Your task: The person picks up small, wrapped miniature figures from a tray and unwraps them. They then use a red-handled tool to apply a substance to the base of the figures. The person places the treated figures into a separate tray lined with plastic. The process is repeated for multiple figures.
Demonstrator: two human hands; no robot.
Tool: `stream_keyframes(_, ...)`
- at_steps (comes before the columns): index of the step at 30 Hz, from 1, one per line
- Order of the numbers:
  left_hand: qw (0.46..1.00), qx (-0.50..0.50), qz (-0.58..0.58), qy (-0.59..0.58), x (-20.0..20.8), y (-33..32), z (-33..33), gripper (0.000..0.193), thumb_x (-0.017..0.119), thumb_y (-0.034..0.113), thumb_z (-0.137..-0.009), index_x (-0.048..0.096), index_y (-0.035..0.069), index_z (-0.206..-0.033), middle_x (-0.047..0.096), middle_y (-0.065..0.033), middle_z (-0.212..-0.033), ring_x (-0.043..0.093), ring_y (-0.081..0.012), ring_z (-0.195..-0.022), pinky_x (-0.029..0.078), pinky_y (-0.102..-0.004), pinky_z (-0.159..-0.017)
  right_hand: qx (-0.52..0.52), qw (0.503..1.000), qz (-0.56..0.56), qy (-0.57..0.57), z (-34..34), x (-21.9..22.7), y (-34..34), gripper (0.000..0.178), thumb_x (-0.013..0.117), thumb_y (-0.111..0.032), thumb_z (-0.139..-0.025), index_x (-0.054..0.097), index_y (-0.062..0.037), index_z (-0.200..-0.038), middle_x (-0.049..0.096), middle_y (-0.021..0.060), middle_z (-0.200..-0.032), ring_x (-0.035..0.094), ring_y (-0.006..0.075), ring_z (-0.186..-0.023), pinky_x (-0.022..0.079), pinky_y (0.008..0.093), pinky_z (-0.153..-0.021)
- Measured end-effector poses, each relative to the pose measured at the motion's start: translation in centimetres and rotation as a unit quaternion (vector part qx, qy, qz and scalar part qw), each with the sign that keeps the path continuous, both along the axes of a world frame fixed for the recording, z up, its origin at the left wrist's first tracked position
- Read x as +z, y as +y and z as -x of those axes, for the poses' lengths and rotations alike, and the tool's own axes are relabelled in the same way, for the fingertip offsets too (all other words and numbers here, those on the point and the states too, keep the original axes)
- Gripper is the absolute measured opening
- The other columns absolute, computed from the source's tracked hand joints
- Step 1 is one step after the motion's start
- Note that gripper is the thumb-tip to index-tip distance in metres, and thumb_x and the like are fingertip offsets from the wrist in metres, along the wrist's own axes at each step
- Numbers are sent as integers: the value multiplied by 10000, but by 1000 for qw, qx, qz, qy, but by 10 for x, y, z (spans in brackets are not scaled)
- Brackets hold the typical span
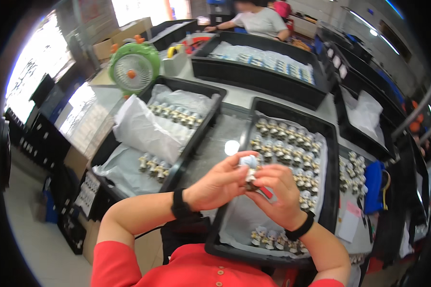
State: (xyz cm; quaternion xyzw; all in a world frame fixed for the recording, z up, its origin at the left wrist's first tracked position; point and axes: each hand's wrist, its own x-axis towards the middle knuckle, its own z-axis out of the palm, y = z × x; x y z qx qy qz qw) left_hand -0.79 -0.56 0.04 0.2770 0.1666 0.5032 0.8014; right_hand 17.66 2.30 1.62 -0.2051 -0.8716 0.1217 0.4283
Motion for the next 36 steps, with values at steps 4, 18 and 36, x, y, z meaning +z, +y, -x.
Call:
stream_keyframes(4,997,35,6,65,6,3,-7,466,633,226,-900,394,87,-1275,527,-45,-1023,563,-119,-923,479,-298,-817,-3,999,34,-9,-5,4,-6,346,773,14,-640,593,-55,-928,622,93,-961,591,280,-901,476,367,-787)
stream_keyframes(18,709,-207,-127,662,88,-72,145,460,702,278,-761,544,3,-1094,608,-122,-934,594,-240,-836,472,-348,-730,13,997,66,40,3,11,-11,177,656,59,-760,582,-28,-896,631,123,-878,618,243,-792,490,305,-708)
stream_keyframes(36,332,-2,-318,888,-28,-13,295,361,575,334,-813,661,130,-1099,627,-101,-1166,575,-290,-1083,424,-373,-946,11,995,89,45,-4,15,-16,140,607,76,-775,576,-17,-874,620,122,-839,603,225,-755,469,287,-691)
